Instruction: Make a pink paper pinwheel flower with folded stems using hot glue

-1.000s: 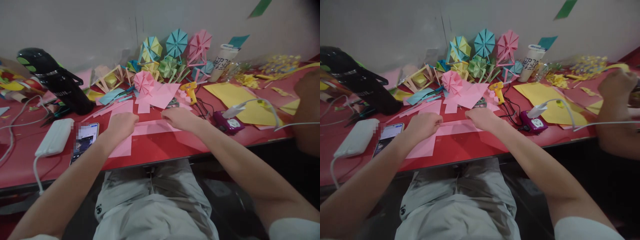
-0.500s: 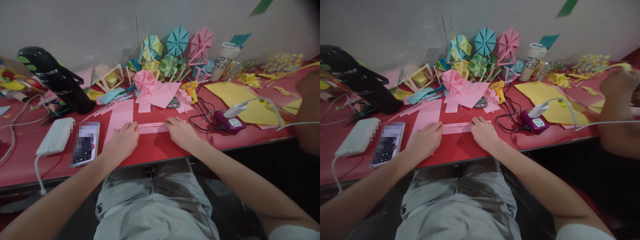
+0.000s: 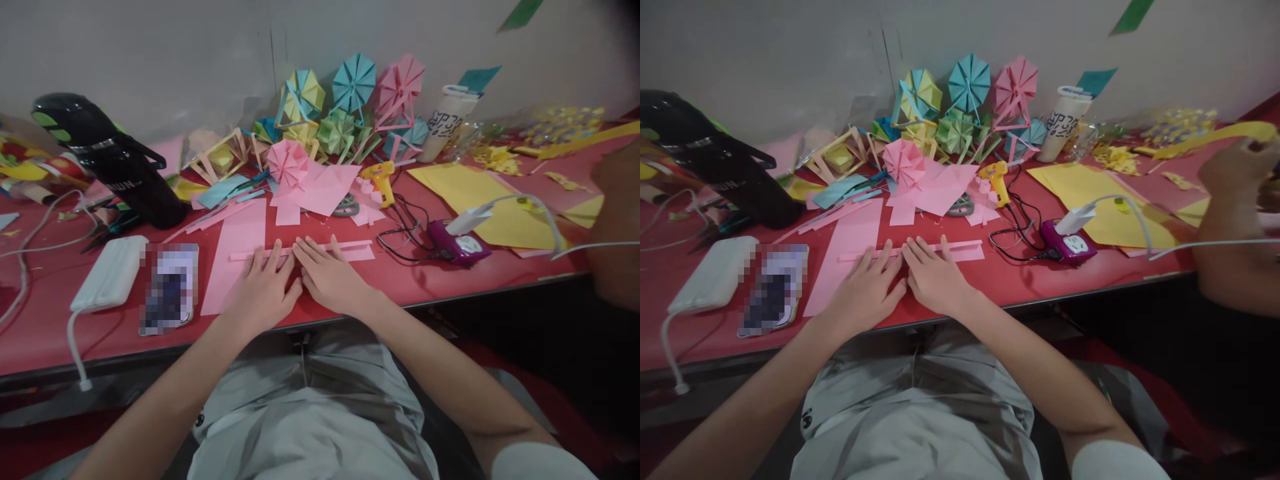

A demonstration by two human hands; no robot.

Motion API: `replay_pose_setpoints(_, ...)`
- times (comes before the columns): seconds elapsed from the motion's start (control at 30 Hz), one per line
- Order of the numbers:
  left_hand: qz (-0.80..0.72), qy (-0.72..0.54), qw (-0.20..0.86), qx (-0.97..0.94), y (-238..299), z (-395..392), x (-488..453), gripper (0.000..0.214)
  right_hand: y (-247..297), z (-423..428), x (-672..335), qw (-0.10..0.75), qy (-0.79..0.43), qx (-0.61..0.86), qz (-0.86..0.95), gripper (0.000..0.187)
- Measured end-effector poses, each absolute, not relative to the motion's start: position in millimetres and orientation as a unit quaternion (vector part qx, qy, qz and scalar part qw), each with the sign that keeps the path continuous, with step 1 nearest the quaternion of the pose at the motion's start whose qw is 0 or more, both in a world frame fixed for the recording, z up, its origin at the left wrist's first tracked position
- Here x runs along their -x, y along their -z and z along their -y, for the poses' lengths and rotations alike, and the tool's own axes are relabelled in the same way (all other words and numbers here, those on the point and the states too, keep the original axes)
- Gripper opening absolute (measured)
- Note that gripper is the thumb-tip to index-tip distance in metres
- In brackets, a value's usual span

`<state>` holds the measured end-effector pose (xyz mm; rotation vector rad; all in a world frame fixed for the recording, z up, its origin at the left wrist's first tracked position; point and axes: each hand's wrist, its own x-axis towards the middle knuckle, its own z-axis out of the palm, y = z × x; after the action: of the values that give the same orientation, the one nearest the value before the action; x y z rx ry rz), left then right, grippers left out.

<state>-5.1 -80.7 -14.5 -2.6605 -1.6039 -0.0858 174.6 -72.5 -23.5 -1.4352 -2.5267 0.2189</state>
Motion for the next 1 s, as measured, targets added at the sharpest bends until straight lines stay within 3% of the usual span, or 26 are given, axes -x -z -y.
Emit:
replay_pose_setpoints(0.33, 0.550, 0.016, -0.006, 0.835, 9, 87, 18, 0.058, 22, 70, -215, 0.097, -0.098, 0.500, 0.855, 0.055)
replay_pose_setpoints(0.67, 0.589, -0.011, 0.004, 0.808, 4, 89, 20, 0.059, 32, 74, -263, 0.074, -0.024, 0.560, 0.825, 0.059)
replay_pose_setpoints(0.87, 0.536, -0.005, 0.013, 0.844, -3, 66, 25, 0.049, 14, 58, -251, 0.061, 0.017, 0.571, 0.819, 0.045)
replay_pose_setpoints(1.0, 0.483, -0.025, -0.024, 0.875, -16, 40, 22, 0.037, 2, 35, -247, 0.065, -0.046, 0.529, 0.845, 0.032)
